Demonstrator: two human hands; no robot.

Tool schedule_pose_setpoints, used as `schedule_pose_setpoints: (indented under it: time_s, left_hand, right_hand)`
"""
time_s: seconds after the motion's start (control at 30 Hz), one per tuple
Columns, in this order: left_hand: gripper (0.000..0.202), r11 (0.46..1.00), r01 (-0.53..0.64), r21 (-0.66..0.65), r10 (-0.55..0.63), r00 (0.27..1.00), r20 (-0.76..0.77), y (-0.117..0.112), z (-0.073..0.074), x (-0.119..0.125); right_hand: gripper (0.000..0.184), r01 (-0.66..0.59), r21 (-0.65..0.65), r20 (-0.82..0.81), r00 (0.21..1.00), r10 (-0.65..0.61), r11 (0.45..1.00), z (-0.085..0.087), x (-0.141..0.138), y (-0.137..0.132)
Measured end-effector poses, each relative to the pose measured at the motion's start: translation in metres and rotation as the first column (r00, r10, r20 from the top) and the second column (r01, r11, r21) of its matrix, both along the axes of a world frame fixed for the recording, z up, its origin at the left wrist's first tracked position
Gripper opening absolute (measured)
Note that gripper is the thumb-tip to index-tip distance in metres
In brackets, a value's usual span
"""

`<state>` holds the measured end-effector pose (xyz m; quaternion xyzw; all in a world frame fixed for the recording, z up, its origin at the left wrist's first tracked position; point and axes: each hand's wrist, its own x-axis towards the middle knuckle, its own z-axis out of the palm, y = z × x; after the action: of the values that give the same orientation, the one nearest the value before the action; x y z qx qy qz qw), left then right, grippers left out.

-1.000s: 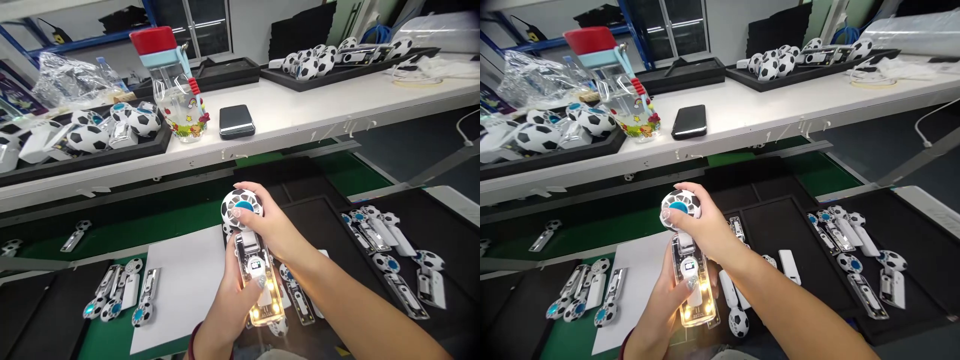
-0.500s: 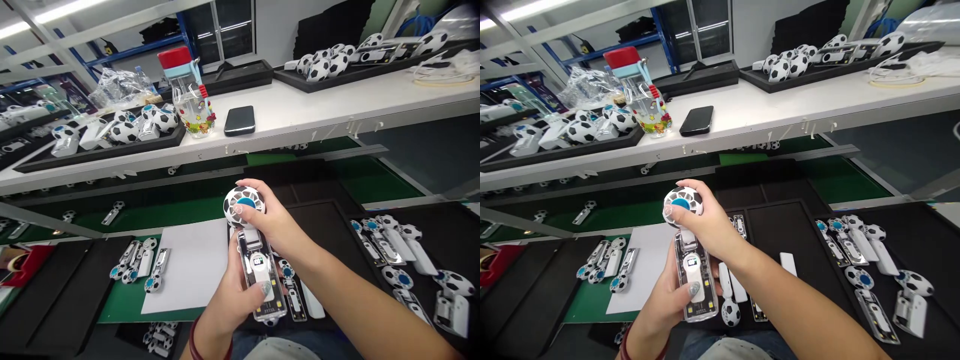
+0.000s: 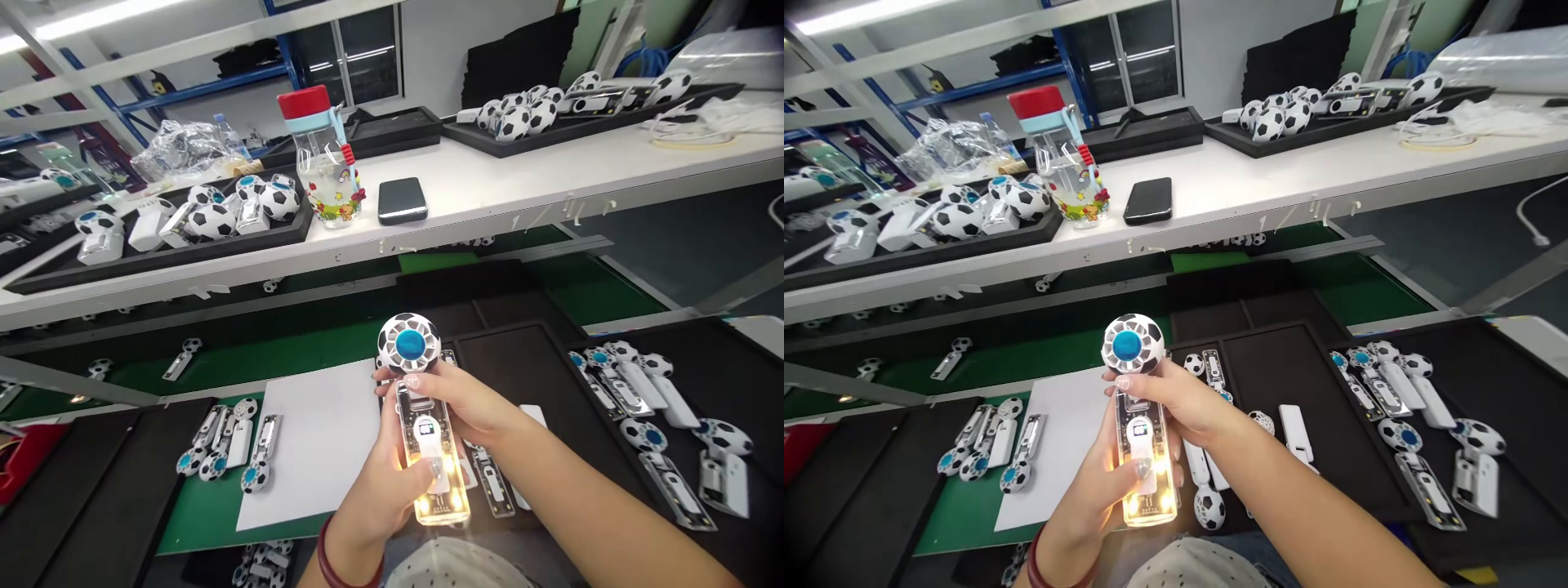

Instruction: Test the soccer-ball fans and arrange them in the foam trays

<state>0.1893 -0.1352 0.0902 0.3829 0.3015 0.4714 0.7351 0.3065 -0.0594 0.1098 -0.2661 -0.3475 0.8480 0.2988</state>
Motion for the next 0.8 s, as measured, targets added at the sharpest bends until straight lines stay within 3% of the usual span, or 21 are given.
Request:
schedule_pose_setpoints:
  time_s: [0.2, 0.4, 0.63, 0.8]
  left_hand:
    - [0.076, 0.998, 0.051, -0.037, -0.049, 0.998, 0.044, -0.002, -0.001, -0.023]
    - [0.086, 0.998, 0.037, -0.046, -0.038, 0.999, -0.019, -0.001, -0.001, -0.038]
    - [0.092, 0.997, 0.078, -0.013, -0.078, 0.997, -0.012, 0.000, -0.006, -0.048]
    - [0.083, 0.991, 0.116, 0.067, -0.111, 0.991, -0.071, -0.003, -0.008, -0.050]
  right_hand:
    - [0.031, -0.056, -0.076, -0.021, 0.998, 0.055, 0.996, 0.006, -0.022, -0.001]
    - [0.021, -0.082, -0.021, 0.050, 0.995, 0.083, 0.996, 0.002, -0.035, -0.001]
    - [0.021, -0.019, -0.020, 0.023, 1.000, 0.020, 1.000, 0.001, -0.048, -0.006]
    - [0.022, -0.012, 0.091, 0.075, 0.997, 0.005, 0.996, 0.007, -0.035, -0.014]
